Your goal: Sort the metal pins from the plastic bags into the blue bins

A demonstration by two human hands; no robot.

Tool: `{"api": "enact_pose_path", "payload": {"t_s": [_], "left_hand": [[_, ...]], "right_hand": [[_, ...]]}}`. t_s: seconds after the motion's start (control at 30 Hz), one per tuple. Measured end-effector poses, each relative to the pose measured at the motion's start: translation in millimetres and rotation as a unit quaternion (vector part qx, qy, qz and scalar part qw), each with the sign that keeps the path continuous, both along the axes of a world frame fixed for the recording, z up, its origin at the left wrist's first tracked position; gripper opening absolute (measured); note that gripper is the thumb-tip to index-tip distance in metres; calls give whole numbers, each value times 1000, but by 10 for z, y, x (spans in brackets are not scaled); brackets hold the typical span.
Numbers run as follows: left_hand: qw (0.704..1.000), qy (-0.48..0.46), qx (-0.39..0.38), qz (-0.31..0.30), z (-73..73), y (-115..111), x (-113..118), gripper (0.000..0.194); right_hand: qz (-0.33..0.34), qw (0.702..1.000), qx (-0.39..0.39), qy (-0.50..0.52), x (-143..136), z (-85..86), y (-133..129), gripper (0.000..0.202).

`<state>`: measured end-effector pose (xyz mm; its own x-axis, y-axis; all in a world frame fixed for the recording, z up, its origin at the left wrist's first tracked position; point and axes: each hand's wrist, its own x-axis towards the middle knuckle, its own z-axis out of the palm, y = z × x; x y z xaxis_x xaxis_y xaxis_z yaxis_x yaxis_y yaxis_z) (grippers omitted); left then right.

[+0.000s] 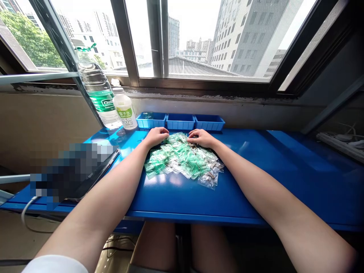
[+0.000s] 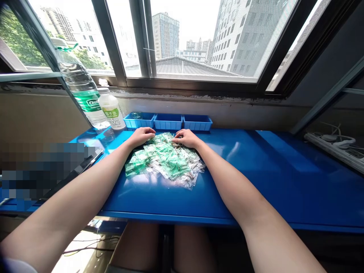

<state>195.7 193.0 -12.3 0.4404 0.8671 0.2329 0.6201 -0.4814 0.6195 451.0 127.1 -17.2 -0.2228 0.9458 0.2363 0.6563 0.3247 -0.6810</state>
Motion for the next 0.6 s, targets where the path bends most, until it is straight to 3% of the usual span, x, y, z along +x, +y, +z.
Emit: {"api": "enact_pose_path", "payload": {"t_s": [0.23, 0.47, 0.6], "left_hand": [[1000, 5, 4, -2, -5, 15, 1, 31], [1000, -4, -5, -6, -21, 14, -6, 32], [998, -53, 33, -26, 27, -34, 21, 34]], "right_hand": [[-19, 995, -44, 84, -2, 29, -28, 19], [-43, 972, -28, 230, 40, -24, -16, 26], [-44, 966, -23, 253, 38, -31, -23, 33]]}}
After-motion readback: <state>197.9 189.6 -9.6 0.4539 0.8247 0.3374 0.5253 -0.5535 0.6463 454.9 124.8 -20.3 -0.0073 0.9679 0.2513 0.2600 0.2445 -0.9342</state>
